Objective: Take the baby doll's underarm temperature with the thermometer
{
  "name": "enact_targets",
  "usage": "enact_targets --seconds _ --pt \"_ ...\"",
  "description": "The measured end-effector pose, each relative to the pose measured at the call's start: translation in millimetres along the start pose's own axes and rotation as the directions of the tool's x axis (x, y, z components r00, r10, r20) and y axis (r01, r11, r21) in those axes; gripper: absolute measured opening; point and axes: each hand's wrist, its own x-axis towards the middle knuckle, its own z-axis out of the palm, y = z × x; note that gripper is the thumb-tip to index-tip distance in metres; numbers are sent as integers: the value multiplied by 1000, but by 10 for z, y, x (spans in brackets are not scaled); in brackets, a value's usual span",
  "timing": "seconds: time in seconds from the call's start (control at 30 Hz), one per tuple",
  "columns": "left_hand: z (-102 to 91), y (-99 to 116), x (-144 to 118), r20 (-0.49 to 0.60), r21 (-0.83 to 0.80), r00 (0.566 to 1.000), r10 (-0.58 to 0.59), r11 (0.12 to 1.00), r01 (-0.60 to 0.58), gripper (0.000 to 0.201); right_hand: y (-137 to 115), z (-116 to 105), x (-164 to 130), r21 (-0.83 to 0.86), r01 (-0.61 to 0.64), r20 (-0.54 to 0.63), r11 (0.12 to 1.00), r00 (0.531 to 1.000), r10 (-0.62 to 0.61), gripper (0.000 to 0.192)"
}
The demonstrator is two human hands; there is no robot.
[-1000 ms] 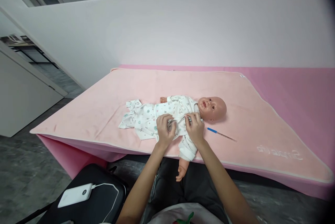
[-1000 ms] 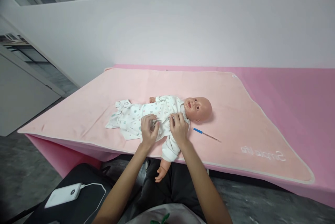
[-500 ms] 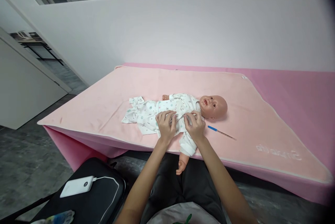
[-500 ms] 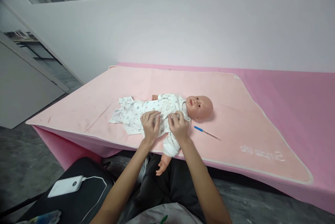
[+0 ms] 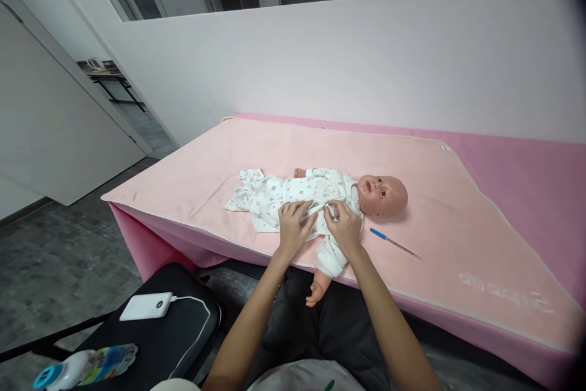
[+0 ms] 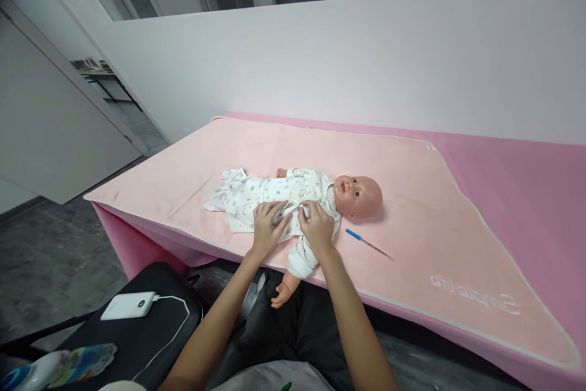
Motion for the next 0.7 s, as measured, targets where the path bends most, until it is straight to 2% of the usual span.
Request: enact_targets --seconds 0.23,0.5,0.6,0.7 --pt "7 -32 27 -38 -89 998 -57 995 54 24 -6 -3 2 22 -27 29 999 999 26 26" --pt "34 -58 42 -71 -121 990 -121 986 112 24 -10 27 22 -22 -20 30 1000 999 21 20" --pt "22 -56 45 -77 -164 983 -167 975 153 27 -208 -164 14 197 -24 -4 980 1000 25 19" --pt "5 -49 38 -88 -232 973 -211 955 186 29 -485 -465 -89 535 -27 -29 844 998 51 21"
